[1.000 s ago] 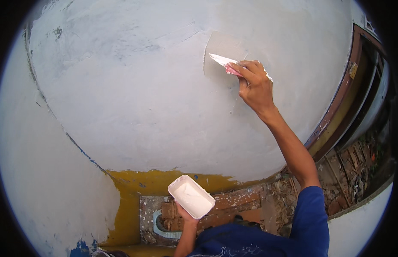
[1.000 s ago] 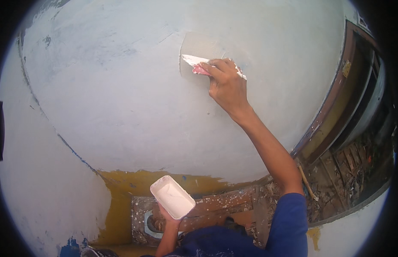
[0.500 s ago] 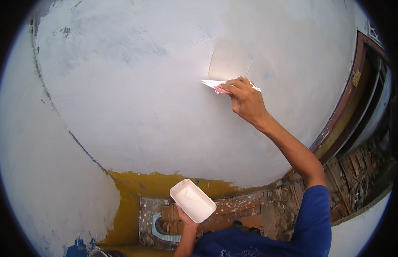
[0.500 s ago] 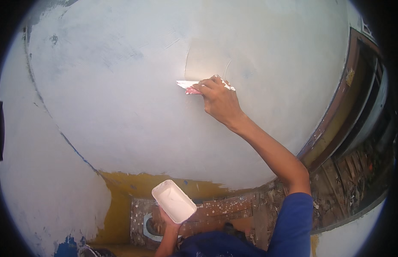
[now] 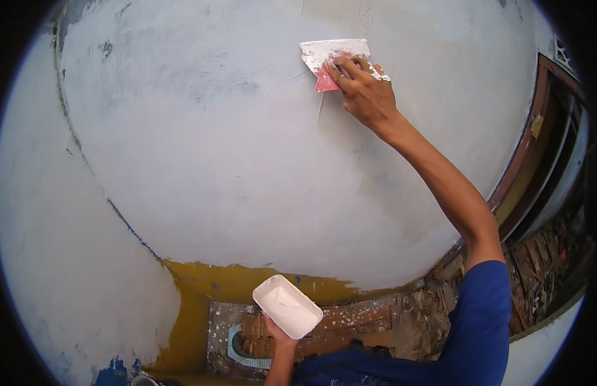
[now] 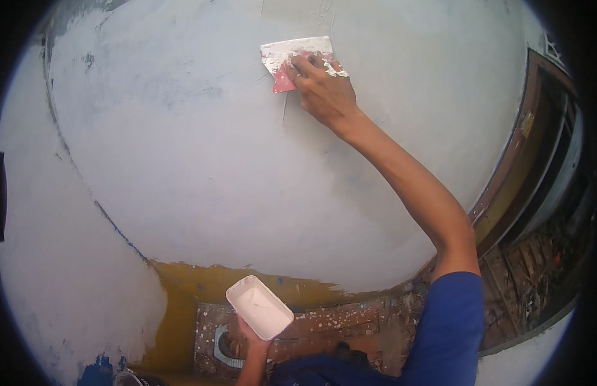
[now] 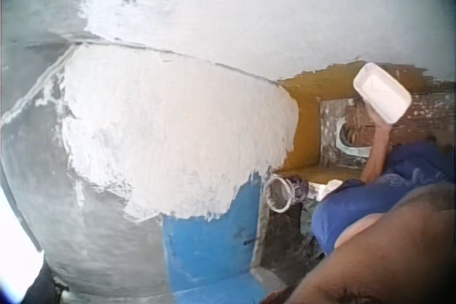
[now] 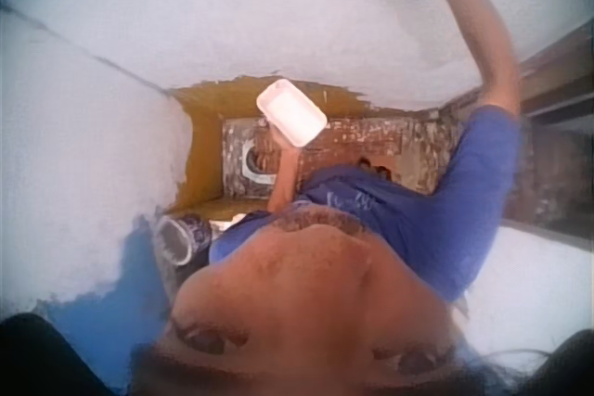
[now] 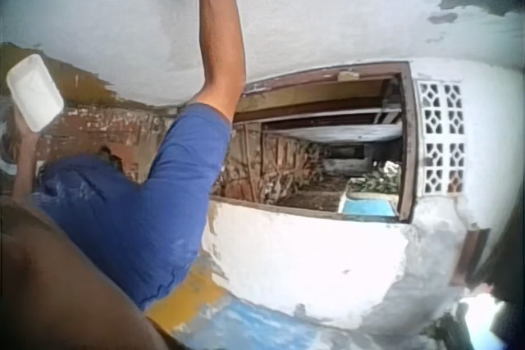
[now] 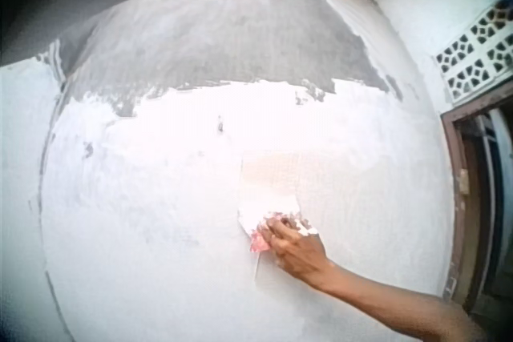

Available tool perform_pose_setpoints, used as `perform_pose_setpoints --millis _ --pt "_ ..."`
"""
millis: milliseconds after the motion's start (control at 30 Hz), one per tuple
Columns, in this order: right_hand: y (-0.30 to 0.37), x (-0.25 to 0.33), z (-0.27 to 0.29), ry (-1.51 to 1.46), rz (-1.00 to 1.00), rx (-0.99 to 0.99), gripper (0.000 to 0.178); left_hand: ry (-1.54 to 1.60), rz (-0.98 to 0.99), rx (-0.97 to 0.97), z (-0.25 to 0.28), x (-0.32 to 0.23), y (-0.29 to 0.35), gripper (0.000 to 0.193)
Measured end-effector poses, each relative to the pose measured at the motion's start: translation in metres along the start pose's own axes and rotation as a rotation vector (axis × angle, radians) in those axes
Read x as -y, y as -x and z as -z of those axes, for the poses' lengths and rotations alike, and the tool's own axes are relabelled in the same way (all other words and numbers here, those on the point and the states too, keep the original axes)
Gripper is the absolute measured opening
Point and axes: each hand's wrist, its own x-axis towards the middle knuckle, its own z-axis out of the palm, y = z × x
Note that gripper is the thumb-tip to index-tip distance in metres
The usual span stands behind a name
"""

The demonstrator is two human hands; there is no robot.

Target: The person applies white plaster from a container onto a wall using a putty knife, spreading the substance across the surface with repetitive strokes.

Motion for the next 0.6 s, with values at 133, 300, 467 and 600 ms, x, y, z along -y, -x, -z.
perform_pose_setpoints --millis 133,300,467,600 --pt "-0.040 -0.028 0.055 -0.267 -0.076 0.063 0.034 0.015 -0.012 0.084 -0.011 -0.003 -0.001 0.073" --pt "-0.133 -0.090 0.052 -0.241 0.011 -0.205 0.021 0.055 0.031 0.024 -0.007 0.003 -0.006 0.070" --pt "-0.095 -0.062 0.029 -0.101 -0.078 0.088 0.033 0.074 0.018 0.079 0.007 0.004 -0.008 0.071" --pt "0.024 0.006 0.021 -0.237 0.131 0.081 0.032 0.076 0.057 0.078 0.016 0.002 -0.004 0.070"
